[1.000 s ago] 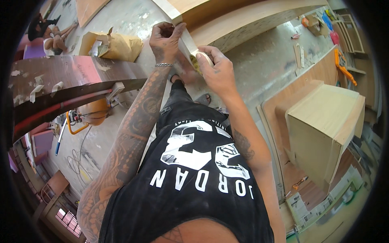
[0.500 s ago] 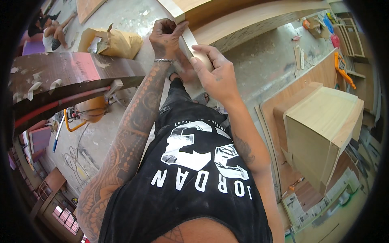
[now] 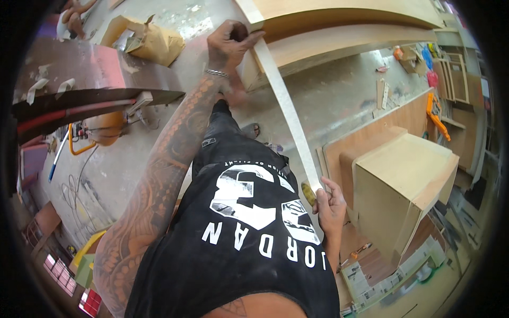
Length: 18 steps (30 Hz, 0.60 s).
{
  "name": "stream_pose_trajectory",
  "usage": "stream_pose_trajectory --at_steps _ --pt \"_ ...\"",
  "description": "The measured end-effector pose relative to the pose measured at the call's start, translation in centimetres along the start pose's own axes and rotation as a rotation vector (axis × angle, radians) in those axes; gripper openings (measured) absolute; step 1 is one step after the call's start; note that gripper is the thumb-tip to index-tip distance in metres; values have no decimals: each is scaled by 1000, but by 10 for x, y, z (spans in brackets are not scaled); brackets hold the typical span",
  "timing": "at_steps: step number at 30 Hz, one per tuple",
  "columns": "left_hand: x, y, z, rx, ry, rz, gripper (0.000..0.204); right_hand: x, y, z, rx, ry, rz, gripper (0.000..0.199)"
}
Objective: The person applies adhesive tape to the edge of a wooden cabinet, smoothing it down by hand and using a sanding block to finish the edges.
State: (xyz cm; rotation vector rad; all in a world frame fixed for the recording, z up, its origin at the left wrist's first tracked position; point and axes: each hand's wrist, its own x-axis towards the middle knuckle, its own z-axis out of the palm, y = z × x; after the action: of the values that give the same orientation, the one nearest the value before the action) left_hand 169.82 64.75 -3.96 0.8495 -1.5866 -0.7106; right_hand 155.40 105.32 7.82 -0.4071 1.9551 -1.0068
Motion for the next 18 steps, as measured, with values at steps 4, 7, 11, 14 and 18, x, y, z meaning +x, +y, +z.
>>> stream_pose_trajectory --at_steps 4,7,11,14,18 --pt "-1 8 3 -58 10 -101 35 12 5 1 -127 -19 -108 38" --pt "-7 13 4 -48 50 -158 40 21 9 8 -116 11 -97 37" --pt "-24 20 8 -53 70 -334 44 25 17 15 -99 -30 -104 36" --pt "-32 24 11 -130 109 -432 47 28 19 19 -141 -40 -88 37" --pt "-33 29 11 -95 102 -522 45 30 16 24 -120 -52 -85 37"
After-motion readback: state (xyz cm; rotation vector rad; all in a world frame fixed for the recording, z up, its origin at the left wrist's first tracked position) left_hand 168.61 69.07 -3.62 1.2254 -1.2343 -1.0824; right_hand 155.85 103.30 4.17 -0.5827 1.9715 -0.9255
